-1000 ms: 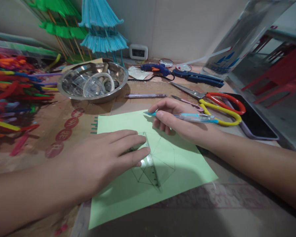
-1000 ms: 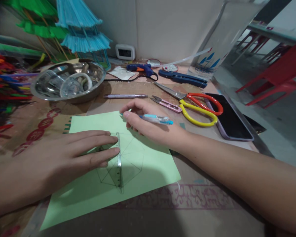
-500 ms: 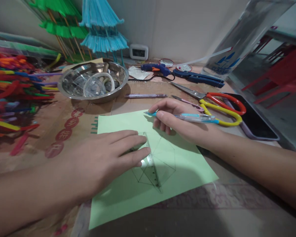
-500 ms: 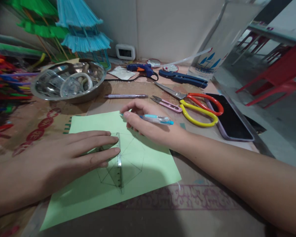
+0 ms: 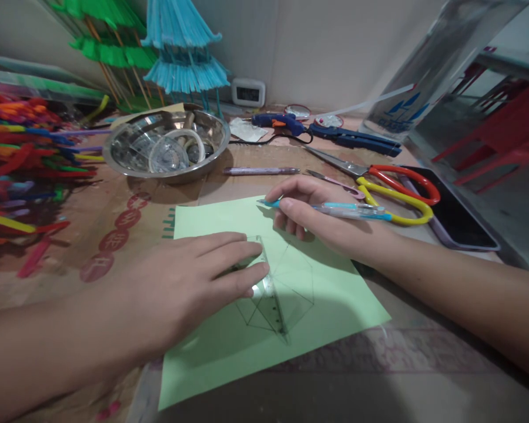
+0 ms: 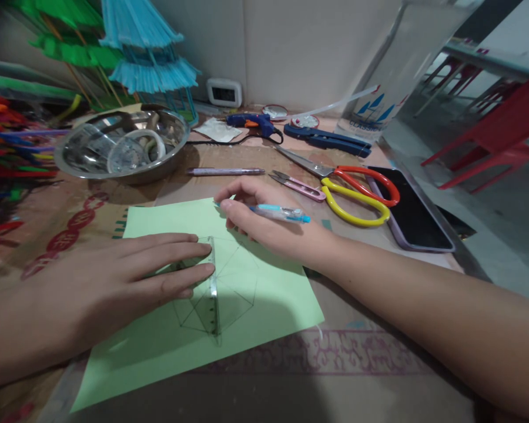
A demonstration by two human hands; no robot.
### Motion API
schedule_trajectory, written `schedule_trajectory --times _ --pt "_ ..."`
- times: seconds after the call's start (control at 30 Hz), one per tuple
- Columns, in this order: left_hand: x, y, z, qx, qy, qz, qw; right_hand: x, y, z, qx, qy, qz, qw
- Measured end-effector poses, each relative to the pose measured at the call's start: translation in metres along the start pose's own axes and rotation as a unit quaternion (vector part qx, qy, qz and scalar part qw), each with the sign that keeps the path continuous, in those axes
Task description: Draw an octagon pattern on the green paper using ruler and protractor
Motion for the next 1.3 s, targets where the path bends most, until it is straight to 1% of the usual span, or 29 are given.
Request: schedule_trajectory --times 0.13,0.3,0.47,0.6,0.97,1.3 --pt "-0.0002 0.0008 -0.0022 0.005 0.004 -0.003 1.0 0.0002 0.0005 -0.0005 0.0 -0.002 0.002 1.0" --pt "-0.0018 0.0009 -0.0055 0.004 -0.006 -0.007 1.0 0.0002 0.0014 -0.0012 0.003 0.0 0.006 1.0" --pt "-0.0003 0.0007 -0.0029 0.015 -0.003 -0.008 1.0 0.0001 0.0011 -0.0009 -0.004 -0.001 0.005 1.0" --pt "-0.0002 0.0014 0.0001 0.006 -0.003 -0.002 1.0 -0.0002 0.0012 -0.001 -0.001 -0.002 -0.001 1.0" --pt "-0.004 0.0003 -0.0042 -0.025 -0.004 0.006 1.0 0.0001 -0.0007 -0.0003 -0.007 -0.001 0.0 1.0" --pt "-0.0014 0.0011 -0.0016 0.002 -0.002 -0.005 1.0 -0.0002 0.0015 -0.0005 -0.008 -0.003 -0.004 1.0"
Point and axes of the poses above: each hand's wrist, its own x-axis towards the middle knuckle, its own z-axis out of the back of the hand, y = z × x, the point moved 2 cm from there along x, towards the middle knuckle, and after that the axes turned 4 degrees about -x, right-handed, at the moved point
